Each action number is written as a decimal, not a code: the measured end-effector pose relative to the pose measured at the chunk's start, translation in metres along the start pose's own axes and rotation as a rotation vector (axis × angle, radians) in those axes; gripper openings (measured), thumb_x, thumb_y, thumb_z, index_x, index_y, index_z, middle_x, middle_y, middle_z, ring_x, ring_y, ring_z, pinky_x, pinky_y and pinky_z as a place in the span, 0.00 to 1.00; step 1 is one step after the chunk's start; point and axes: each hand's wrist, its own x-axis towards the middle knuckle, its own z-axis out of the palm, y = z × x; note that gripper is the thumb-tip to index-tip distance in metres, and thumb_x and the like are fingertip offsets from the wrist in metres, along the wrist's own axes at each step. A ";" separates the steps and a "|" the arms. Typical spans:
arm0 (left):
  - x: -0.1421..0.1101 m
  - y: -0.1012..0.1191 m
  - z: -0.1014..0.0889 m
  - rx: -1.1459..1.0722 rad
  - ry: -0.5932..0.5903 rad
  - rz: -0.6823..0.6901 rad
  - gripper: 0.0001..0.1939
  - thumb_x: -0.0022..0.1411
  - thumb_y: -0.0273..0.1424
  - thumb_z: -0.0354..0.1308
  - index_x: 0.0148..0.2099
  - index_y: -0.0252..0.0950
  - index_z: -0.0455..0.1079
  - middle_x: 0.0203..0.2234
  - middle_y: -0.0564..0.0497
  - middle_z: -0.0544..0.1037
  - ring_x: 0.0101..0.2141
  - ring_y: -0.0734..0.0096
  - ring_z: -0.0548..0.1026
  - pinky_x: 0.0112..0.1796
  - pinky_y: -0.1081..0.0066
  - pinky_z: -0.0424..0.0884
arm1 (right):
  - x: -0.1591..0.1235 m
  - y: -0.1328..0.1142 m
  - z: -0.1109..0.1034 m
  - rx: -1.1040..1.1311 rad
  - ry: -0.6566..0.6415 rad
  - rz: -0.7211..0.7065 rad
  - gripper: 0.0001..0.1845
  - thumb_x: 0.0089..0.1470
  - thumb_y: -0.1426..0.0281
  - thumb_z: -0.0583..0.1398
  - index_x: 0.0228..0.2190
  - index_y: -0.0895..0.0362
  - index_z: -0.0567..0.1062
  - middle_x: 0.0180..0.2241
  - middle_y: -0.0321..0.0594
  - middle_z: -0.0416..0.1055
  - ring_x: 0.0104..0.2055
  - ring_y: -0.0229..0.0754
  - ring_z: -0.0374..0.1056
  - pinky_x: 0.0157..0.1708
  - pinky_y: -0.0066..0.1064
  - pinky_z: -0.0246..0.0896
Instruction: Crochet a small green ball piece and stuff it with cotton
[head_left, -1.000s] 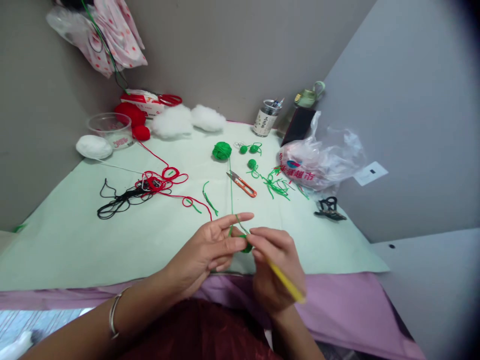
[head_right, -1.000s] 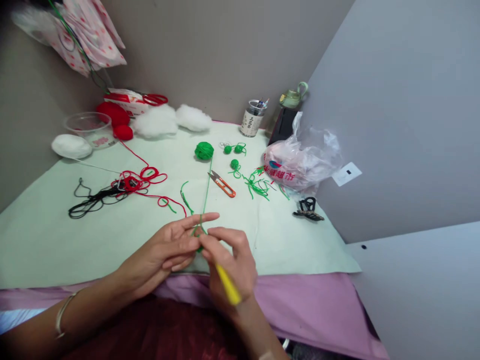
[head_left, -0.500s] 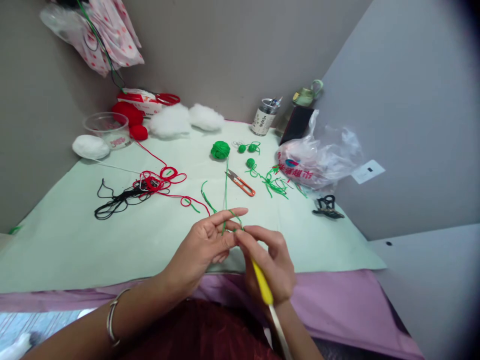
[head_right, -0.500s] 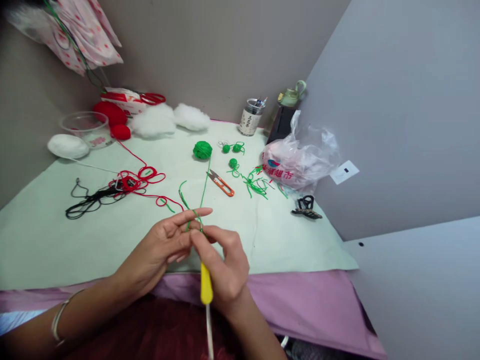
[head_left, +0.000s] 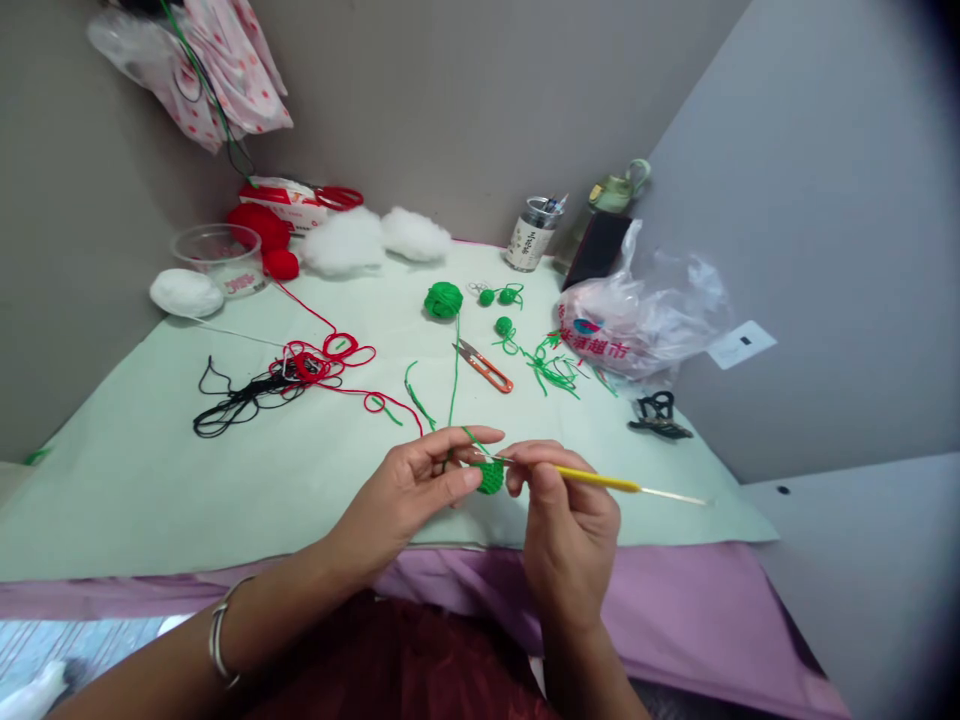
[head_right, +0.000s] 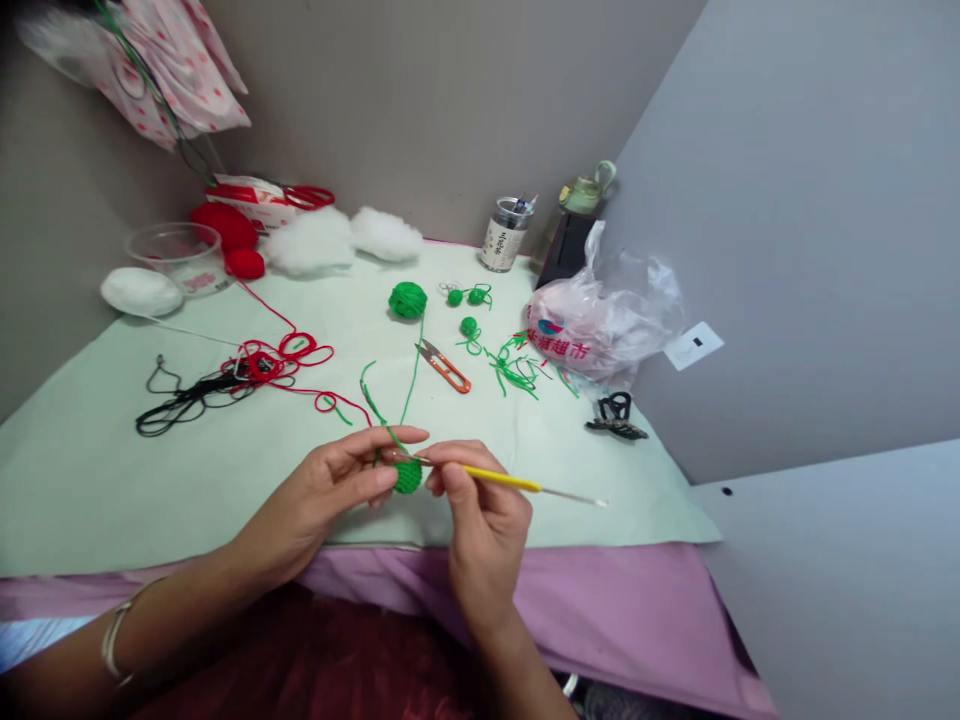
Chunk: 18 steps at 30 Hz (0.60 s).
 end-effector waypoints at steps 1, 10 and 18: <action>0.000 0.000 -0.001 0.023 0.012 0.006 0.15 0.63 0.34 0.70 0.53 0.44 0.84 0.36 0.52 0.76 0.35 0.71 0.69 0.38 0.72 0.66 | 0.000 0.001 -0.001 0.036 0.009 0.025 0.10 0.69 0.69 0.61 0.38 0.51 0.83 0.33 0.35 0.79 0.30 0.35 0.70 0.32 0.28 0.68; -0.002 0.007 0.000 0.221 0.071 0.059 0.15 0.62 0.31 0.67 0.51 0.40 0.83 0.32 0.54 0.73 0.33 0.71 0.67 0.41 0.68 0.66 | 0.004 -0.002 -0.001 0.091 -0.036 0.041 0.11 0.70 0.66 0.60 0.35 0.54 0.80 0.32 0.38 0.79 0.30 0.37 0.72 0.32 0.30 0.70; -0.003 0.011 0.005 0.382 0.151 0.139 0.11 0.59 0.28 0.65 0.45 0.40 0.83 0.33 0.53 0.76 0.31 0.71 0.69 0.40 0.67 0.68 | 0.000 -0.013 -0.008 -0.201 -0.135 -0.151 0.11 0.70 0.74 0.56 0.40 0.52 0.79 0.35 0.38 0.80 0.36 0.40 0.75 0.36 0.32 0.72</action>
